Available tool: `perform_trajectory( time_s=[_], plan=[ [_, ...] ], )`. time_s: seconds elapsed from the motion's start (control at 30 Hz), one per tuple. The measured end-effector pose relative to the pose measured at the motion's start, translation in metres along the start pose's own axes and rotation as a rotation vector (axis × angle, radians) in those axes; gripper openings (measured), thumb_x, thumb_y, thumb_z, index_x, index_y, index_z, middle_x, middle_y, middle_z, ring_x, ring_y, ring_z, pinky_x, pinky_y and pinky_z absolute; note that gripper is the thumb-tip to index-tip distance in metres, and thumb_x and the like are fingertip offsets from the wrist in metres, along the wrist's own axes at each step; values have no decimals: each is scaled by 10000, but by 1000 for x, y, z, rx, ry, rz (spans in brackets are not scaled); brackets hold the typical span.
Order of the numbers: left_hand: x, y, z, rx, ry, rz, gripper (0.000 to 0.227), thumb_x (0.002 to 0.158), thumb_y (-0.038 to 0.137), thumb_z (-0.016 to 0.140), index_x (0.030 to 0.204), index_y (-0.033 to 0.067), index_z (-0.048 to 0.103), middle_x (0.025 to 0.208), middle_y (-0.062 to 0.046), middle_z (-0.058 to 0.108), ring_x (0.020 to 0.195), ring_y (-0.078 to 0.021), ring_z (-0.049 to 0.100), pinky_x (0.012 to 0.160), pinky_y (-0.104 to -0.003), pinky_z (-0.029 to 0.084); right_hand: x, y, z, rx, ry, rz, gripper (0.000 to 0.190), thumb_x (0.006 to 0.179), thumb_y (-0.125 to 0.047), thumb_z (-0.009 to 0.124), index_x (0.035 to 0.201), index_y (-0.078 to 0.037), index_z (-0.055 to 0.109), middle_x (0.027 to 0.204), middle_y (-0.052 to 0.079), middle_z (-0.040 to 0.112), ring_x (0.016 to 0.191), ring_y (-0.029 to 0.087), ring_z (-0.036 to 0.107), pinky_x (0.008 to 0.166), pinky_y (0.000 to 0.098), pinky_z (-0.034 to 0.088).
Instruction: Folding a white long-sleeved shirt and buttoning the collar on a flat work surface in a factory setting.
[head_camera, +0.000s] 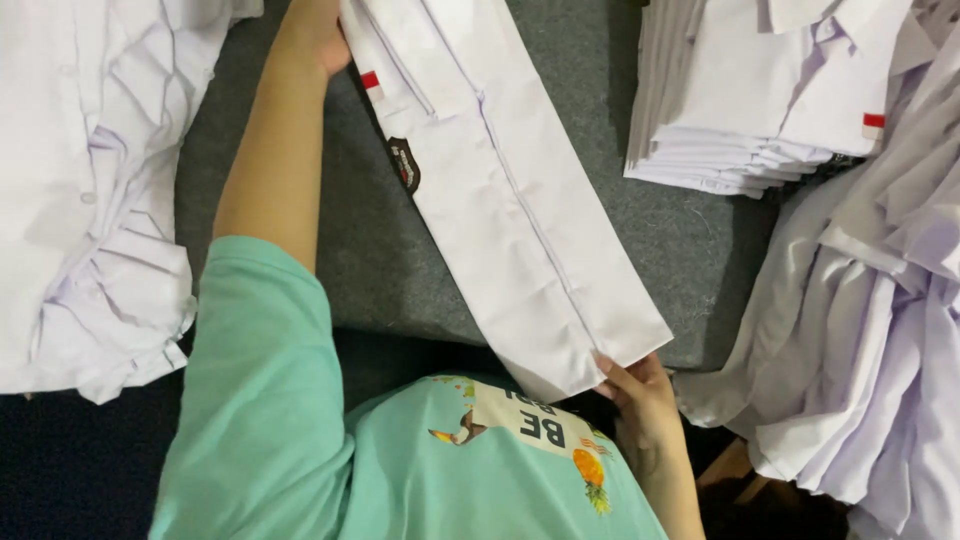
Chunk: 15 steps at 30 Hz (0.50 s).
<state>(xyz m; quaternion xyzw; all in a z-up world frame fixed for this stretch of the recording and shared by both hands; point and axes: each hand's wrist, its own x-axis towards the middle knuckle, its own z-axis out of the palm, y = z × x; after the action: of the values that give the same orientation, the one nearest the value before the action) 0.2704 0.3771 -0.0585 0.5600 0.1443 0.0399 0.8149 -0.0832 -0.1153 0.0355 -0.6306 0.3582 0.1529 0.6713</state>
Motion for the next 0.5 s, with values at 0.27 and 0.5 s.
perform_trajectory(
  time_s=[0.27,0.5],
  plan=[
    [-92,24,21,72,95,-80,557,877,311,693,1357,94,511,1264,-85,703,1126,-212,725,1005,-403,623,25,-36,-86,-552,-45,-173,321,1030,-231,602,1125,62,693,923,252,751,792,322,752,662,383,606],
    [-230,15,48,113,-187,-400,967,939,332,794,1578,8,144,1563,-274,299,1417,-428,430,1005,-670,531,58,-70,-17,-1000,-1,-546,437,1000,-350,740,1302,-36,699,1159,223,726,1108,397,698,890,492,577]
  ],
)
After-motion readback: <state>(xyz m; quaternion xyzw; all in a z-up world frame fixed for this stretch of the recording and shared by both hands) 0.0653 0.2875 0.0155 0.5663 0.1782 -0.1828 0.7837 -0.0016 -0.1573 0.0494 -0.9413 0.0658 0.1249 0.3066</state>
